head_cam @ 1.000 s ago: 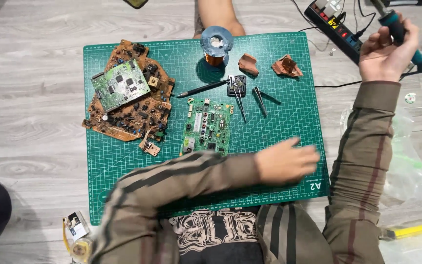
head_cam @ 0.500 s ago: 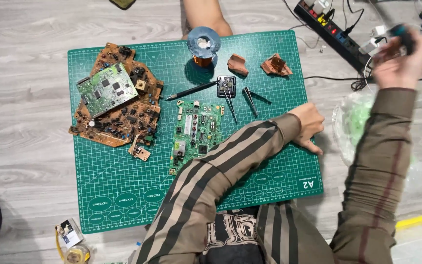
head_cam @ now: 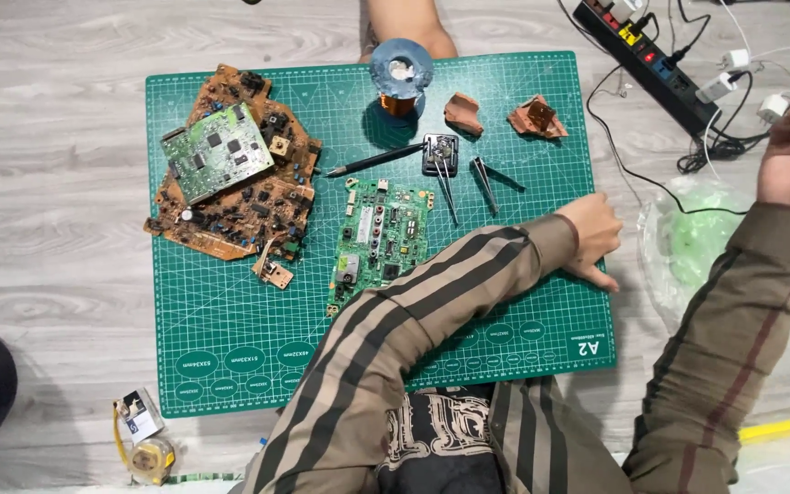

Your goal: Soldering components on a circuit board and inspecting the work on a repair mat.

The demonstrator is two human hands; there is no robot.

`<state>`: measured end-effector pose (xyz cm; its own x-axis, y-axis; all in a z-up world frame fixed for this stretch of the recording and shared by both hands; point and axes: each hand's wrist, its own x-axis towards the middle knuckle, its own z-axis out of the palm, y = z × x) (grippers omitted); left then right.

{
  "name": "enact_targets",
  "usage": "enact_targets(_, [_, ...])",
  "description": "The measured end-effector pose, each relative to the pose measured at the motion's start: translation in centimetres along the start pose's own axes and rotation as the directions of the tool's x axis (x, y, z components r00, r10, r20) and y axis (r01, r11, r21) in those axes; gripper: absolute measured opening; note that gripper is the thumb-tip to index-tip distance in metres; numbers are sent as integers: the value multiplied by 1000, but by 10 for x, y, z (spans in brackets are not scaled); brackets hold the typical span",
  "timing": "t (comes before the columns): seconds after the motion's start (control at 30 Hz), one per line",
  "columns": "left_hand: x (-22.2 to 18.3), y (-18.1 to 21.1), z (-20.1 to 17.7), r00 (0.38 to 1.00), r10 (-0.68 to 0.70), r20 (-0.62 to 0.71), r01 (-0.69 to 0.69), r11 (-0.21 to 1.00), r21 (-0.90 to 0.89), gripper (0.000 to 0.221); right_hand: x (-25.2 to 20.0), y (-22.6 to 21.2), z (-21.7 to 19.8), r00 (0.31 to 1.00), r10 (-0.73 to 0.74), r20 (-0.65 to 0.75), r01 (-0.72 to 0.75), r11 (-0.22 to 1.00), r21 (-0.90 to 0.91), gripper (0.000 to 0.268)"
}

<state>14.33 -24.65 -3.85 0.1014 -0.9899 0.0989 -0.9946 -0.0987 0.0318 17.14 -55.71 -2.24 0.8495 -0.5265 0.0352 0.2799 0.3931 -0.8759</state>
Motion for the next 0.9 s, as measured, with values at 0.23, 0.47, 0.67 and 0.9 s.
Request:
enact_targets(0.23, [-91,110,-69,987,-122,103,109,986,124,72,-148,-18,179,959,114,260,-182,950,255,16])
enact_targets(0.47, [-220,139,-74,887,121,-445,-269,919,-287,7,-222,25,215,913,236,333,-250,968,-1,13])
enact_targets(0.67, [-256,110,-66,925,0,-380,-142,927,-348,9,-247,57,229,867,232,442,-69,932,-356,13])
enact_targets(0.9, [-245,111,-57,943,-42,-331,-81,933,-350,17,-253,81,233,832,229,505,40,883,-467,12])
